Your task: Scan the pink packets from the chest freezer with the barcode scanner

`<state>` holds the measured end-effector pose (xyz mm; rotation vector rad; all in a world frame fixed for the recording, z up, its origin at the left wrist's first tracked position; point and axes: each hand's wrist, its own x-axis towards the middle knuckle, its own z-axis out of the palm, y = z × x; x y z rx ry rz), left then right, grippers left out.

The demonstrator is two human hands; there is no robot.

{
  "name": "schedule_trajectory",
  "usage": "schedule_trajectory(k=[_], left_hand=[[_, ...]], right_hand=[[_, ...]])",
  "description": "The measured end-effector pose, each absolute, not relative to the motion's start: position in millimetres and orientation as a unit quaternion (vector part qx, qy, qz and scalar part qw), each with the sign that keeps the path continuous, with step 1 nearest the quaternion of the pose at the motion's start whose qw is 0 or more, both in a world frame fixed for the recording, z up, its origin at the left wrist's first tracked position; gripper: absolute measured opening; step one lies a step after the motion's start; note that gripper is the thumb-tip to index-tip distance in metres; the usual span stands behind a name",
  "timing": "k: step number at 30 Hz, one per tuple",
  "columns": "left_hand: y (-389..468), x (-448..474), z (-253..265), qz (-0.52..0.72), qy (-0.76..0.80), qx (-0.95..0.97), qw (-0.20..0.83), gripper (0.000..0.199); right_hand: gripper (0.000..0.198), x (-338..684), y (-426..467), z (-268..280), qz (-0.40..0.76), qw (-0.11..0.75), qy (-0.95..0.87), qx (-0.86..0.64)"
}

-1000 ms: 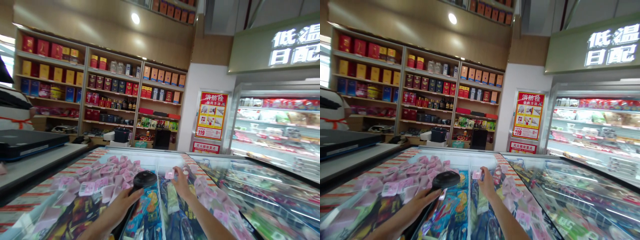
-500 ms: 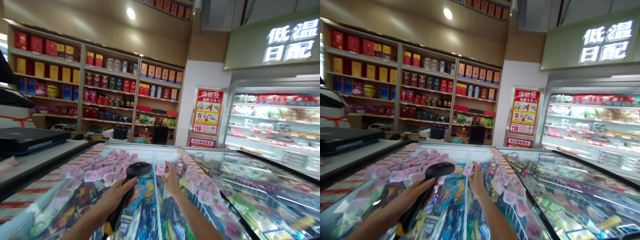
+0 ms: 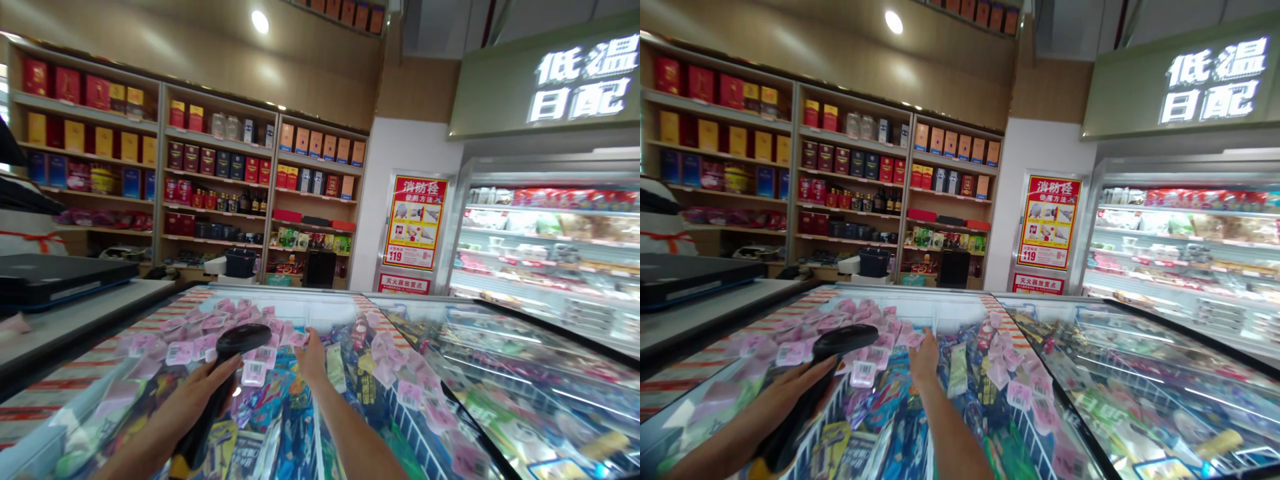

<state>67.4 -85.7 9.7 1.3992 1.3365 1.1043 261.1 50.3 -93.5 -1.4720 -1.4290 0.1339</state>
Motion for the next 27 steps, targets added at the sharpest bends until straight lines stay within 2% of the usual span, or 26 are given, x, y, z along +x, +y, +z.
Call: schedule_trajectory(k=[5, 8, 14, 18, 22, 27], left_hand=[[-88, 72, 11, 0.429, 0.516, 0.56, 0.487, 0.044], [-86, 78, 11, 0.412, 0.512, 0.571, 0.492, 0.046], [-90, 90, 9, 0.401, 0.485, 0.585, 0.512, 0.046], [-95, 99, 11, 0.414, 0.469, 0.585, 0.517, 0.045], [-98, 105, 10, 0.419, 0.466, 0.567, 0.535, 0.045], [-102, 105, 8, 0.404, 0.459, 0.571, 0.548, 0.045]], right_hand=[[0.058, 245, 48, -91, 0.087, 0.49, -0.638, -0.588], [0.061, 269, 38, -80, 0.048, 0.458, -0.659, -0.595], [0.037, 373, -3, -46, -0.109, 0.333, -0.609, -0.711], [0.028, 416, -20, -47, -0.136, 0.257, -0.585, -0.757], [0.019, 421, -15, -57, -0.114, 0.279, -0.601, -0.741], [0.014, 423, -8, -53, -0.045, 0.377, -0.594, -0.709]])
